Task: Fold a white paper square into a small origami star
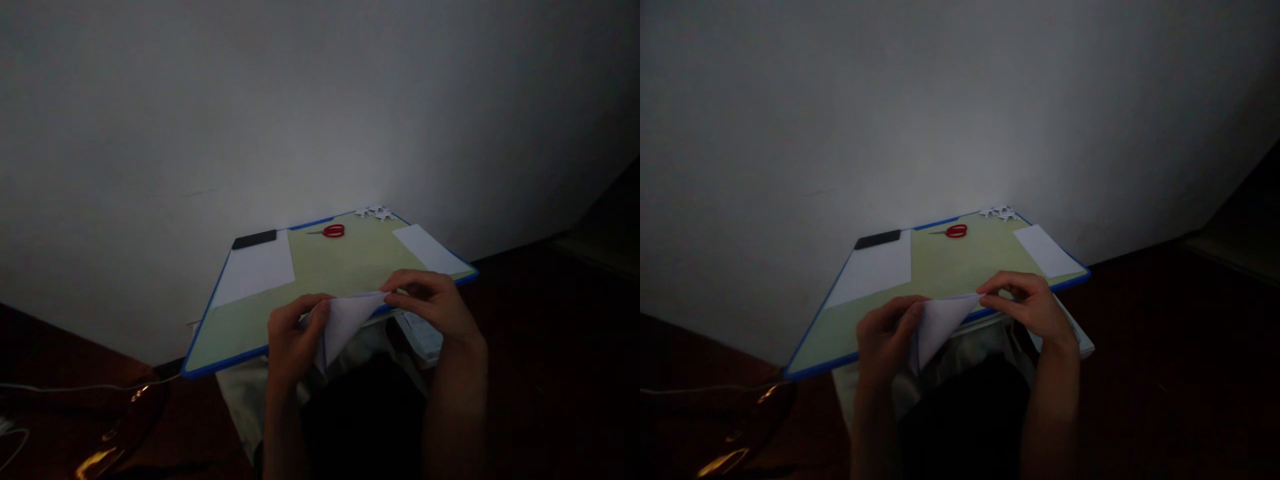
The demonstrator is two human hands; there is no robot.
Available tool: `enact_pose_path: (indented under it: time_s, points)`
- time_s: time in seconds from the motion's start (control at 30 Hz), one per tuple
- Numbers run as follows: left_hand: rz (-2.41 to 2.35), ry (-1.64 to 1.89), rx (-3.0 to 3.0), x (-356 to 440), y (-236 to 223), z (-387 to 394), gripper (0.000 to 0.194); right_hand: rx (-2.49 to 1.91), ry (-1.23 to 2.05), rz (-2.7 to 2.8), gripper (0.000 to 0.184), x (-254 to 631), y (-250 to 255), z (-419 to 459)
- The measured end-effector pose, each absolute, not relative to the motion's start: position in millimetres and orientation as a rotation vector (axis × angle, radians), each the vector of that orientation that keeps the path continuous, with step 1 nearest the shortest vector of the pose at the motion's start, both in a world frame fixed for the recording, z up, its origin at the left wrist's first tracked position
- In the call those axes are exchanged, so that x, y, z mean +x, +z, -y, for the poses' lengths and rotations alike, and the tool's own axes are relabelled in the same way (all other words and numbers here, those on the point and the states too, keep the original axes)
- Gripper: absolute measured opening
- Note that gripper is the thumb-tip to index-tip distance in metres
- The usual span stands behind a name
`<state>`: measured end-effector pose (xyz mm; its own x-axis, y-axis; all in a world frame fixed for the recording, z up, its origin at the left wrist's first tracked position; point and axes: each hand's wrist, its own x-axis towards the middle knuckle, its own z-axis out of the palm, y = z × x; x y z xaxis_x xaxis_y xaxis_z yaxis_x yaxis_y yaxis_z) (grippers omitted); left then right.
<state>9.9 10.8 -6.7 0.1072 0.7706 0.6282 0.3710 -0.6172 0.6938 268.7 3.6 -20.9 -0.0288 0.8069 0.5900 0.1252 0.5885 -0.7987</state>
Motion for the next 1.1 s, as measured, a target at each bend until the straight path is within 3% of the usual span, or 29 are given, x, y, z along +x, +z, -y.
enact_pose_path:
  time_s: [1.1]
  points:
    - [-0.997,1.61,2.221,7.4,-4.7,-11.3,0.015,-0.886,0.758,1.485,0.006,265.9,-14.9,-2.2]
